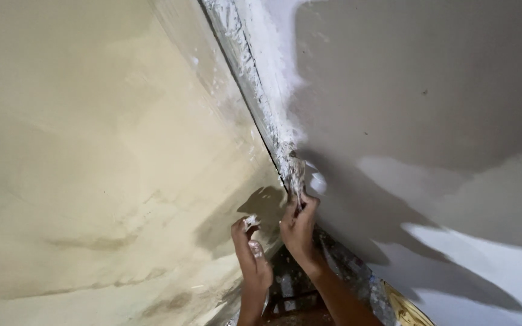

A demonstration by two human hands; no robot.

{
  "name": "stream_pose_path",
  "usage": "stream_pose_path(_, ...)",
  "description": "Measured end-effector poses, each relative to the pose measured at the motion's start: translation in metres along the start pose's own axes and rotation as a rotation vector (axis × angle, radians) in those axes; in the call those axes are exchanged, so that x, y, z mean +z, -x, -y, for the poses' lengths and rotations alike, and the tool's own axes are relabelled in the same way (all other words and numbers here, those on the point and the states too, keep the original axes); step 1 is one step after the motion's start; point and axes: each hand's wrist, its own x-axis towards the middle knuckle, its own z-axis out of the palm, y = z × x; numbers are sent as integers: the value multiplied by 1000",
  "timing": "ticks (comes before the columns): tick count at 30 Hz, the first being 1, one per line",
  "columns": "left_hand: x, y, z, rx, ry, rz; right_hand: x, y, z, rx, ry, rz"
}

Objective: The person mixes plaster inside a bucket by hand, scoops the paste onto a putty knife, and applies the plaster along the wall corner seam using the putty knife and fingers.

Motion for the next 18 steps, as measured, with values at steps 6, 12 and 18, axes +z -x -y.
stream_pose_path(6, 5, -12, 3, -14, -17, -15, 34, -30, 25, -162, 7, -47)
stream_pose_path(12, -7, -3, 10, -49, 12, -41, 50, -48, 76, 98, -163, 33)
stream_pose_path(18, -10, -8, -3, -46, 68, -33, 23, -25, 63, -76, -282, 29)
